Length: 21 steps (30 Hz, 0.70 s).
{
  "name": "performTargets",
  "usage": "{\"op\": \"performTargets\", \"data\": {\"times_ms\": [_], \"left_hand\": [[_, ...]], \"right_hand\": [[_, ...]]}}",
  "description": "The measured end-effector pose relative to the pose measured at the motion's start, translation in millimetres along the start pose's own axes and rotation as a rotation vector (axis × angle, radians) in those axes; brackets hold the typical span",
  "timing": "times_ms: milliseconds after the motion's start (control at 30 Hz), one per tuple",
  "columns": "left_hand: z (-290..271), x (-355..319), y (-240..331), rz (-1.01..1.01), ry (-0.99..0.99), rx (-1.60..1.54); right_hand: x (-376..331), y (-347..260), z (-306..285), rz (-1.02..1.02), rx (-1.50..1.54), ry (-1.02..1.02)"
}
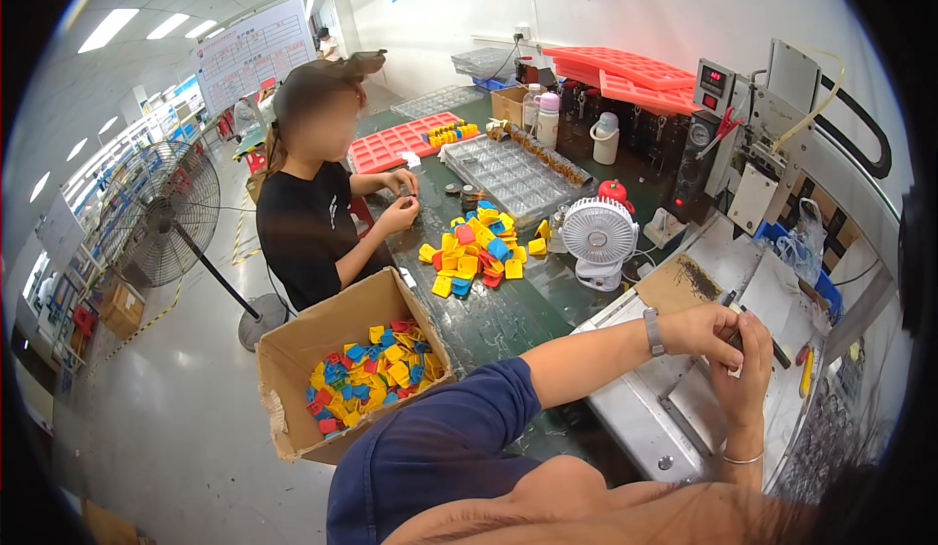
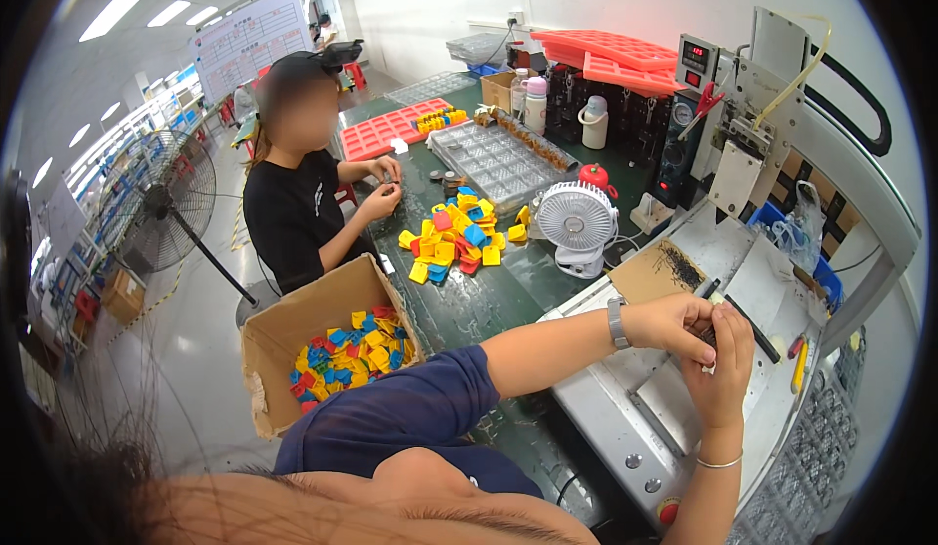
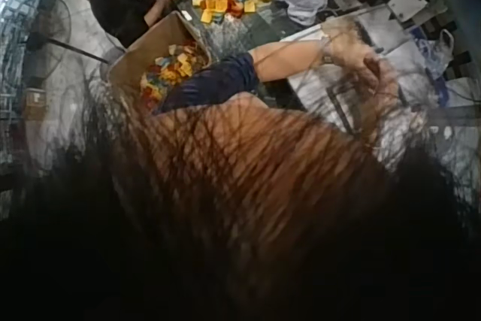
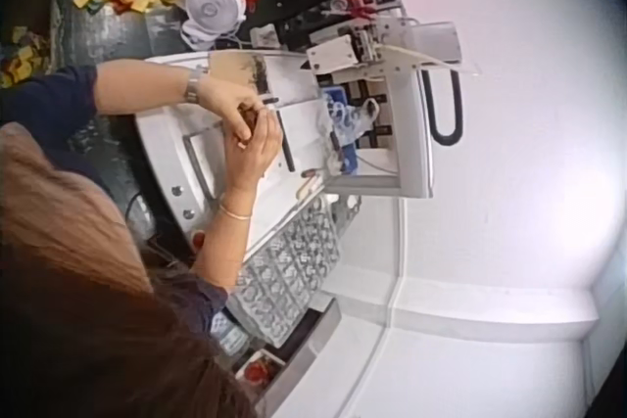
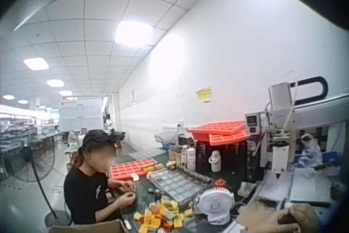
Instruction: The person operates a dispensing machine using a handheld controller, places metal rings into a fixture to test sealant application, and fits seals onto the metal rings by hand.
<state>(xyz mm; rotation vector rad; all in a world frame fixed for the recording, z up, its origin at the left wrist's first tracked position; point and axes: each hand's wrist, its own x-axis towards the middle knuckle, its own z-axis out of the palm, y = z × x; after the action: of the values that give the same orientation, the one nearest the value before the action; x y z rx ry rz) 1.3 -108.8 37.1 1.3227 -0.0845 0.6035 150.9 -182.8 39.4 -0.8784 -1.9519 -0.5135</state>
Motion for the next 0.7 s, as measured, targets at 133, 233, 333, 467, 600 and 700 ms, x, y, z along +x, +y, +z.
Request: {"op": "performTargets", "data": {"times_ms": [133,233,333,467,600,700], "left_hand": [[0.1,0.6,-1.6,-0.005,0.023,0.038],[-0.9,0.2,-1.5,-0.028,0.011,0.050],[-0.9,-0.5,-0.9,-0.038,-0.020,0.031],[-0.6,-2.2,1.0,-0.026,-0.049,0.145],[-0.6,-2.6,0.6,0.018,-0.051,0.188],[0.3,-0.6,-1.8,0.095,-0.009,0.329]], "right_hand": [[-0.9,1.6,1.2,-0.001,0.005,-0.005],[-1.7,1.4,1.7,-0.016,0.002,-0.002],[-2.0,1.0,0.5,-0.028,-0.003,-0.012],[-0.9,-0.2,1.2,-0.046,0.003,-0.023],[-2.0,-2.5,2.8,-0.042,-0.001,-0.036],[-3.4,-3.1,4.3,0.032,0.021,-0.009]]}}
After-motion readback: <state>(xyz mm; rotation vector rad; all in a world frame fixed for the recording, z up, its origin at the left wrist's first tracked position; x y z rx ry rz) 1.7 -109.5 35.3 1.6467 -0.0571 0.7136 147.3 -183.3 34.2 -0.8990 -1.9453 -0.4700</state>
